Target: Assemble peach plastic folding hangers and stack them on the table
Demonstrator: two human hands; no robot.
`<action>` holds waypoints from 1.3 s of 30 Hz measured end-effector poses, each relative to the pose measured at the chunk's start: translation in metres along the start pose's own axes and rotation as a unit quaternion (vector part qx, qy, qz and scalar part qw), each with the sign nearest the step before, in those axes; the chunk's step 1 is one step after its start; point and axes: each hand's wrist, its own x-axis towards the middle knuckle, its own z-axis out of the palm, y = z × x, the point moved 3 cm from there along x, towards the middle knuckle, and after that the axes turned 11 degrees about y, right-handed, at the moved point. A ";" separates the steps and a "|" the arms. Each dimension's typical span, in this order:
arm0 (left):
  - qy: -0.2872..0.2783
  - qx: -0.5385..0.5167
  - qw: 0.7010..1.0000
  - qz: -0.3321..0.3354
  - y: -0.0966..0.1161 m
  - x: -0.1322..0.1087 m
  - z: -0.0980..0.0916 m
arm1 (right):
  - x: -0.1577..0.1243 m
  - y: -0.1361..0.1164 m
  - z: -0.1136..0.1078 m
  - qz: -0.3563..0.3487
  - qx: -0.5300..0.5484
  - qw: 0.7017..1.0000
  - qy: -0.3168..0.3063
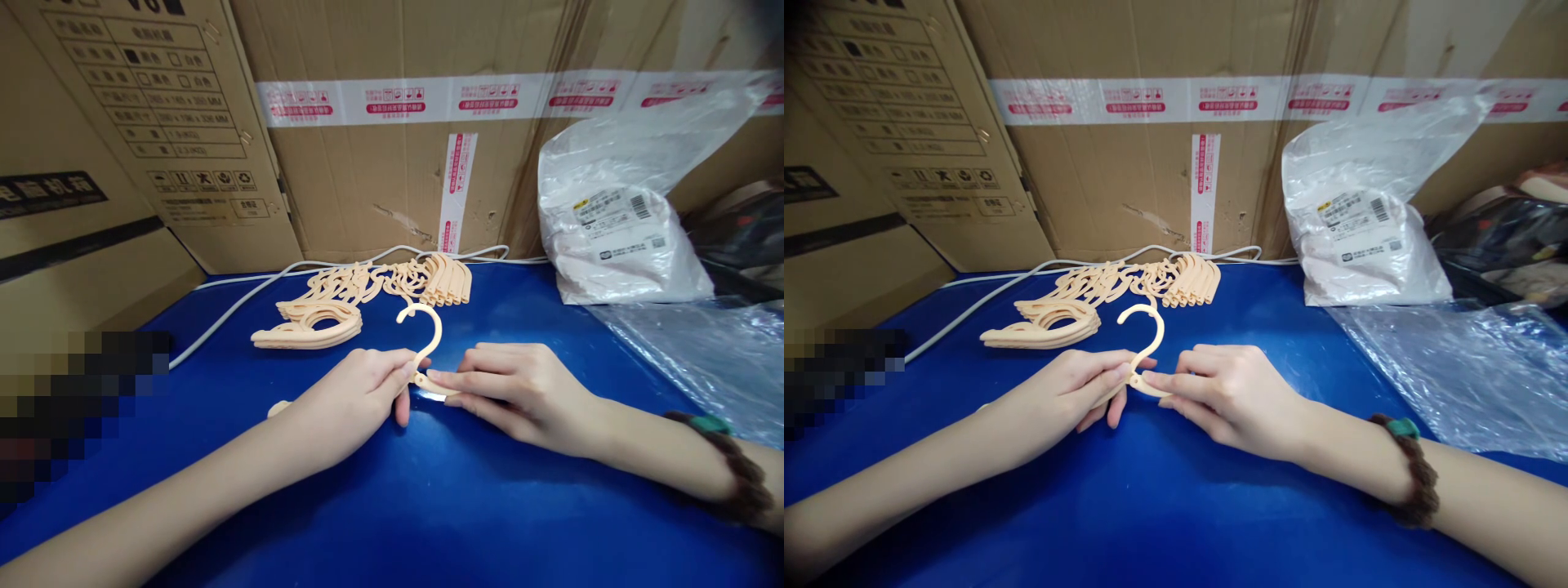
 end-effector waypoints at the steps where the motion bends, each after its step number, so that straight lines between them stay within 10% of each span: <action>1: -0.003 0.000 1.000 -0.001 0.000 0.000 0.000 | 0.000 0.000 0.000 -0.001 0.000 1.000 0.001; 24: -0.009 0.005 1.000 0.002 0.014 -0.003 0.000 | 0.000 -0.001 0.000 -0.009 0.004 1.000 -0.001; 33: 0.043 0.320 0.940 0.113 0.018 -0.007 0.001 | 0.002 0.004 -0.002 -0.024 -0.042 0.999 0.011; 39: 0.007 0.342 0.922 0.182 0.019 -0.006 0.003 | 0.004 0.009 -0.007 -0.003 -0.057 0.998 0.033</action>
